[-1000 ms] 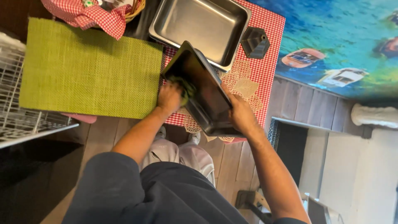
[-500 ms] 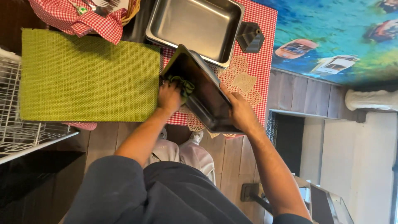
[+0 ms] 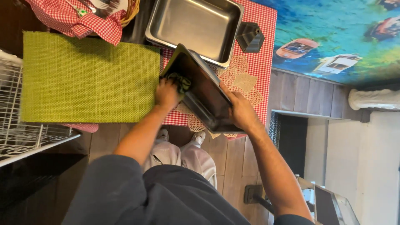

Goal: Cleaning and organizing metal trays in a restaurant kitchen or dining area.

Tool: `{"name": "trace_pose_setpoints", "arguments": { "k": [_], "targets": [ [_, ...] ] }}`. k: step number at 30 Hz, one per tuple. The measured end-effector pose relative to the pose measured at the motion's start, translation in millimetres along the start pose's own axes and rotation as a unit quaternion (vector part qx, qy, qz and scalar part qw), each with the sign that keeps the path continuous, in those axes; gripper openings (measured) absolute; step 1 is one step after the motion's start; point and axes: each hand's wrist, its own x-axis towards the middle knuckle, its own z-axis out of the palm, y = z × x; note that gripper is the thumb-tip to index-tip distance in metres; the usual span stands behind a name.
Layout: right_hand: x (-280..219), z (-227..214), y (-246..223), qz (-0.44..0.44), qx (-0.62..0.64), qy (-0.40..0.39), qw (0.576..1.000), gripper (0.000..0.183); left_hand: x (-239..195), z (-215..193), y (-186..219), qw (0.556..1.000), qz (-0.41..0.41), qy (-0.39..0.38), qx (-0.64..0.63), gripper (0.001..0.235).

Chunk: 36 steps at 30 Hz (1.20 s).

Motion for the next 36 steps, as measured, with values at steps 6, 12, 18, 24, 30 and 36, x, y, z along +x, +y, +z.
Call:
{"name": "trace_pose_setpoints", "arguments": {
  "k": [6,12,18,24,30,36],
  "targets": [
    [2,4,10,0.013,0.02,-0.006,1.0,0.087,-79,32,114,0.993,0.092,-0.028,-0.074,0.027],
    [10,16,39,-0.051,0.132,-0.039,0.989,0.083,-42,99,38,0.995,0.051,-0.054,-0.071,0.026],
    [19,4,57,0.024,0.215,-0.072,0.974,0.093,8,-36,-14,0.933,-0.249,0.125,-0.226,0.028],
    [10,69,129,0.112,0.505,-0.039,0.855,0.077,-21,-79,109,0.923,-0.075,0.284,-0.247,0.039],
    [-14,127,150,0.07,0.609,0.009,0.79,0.051,-8,-151,146,0.959,0.184,0.205,-0.061,0.041],
    [-42,121,119,0.087,0.647,-0.019,0.757,0.054,35,-112,152,0.933,0.072,0.335,-0.114,0.04]
  ]
}}
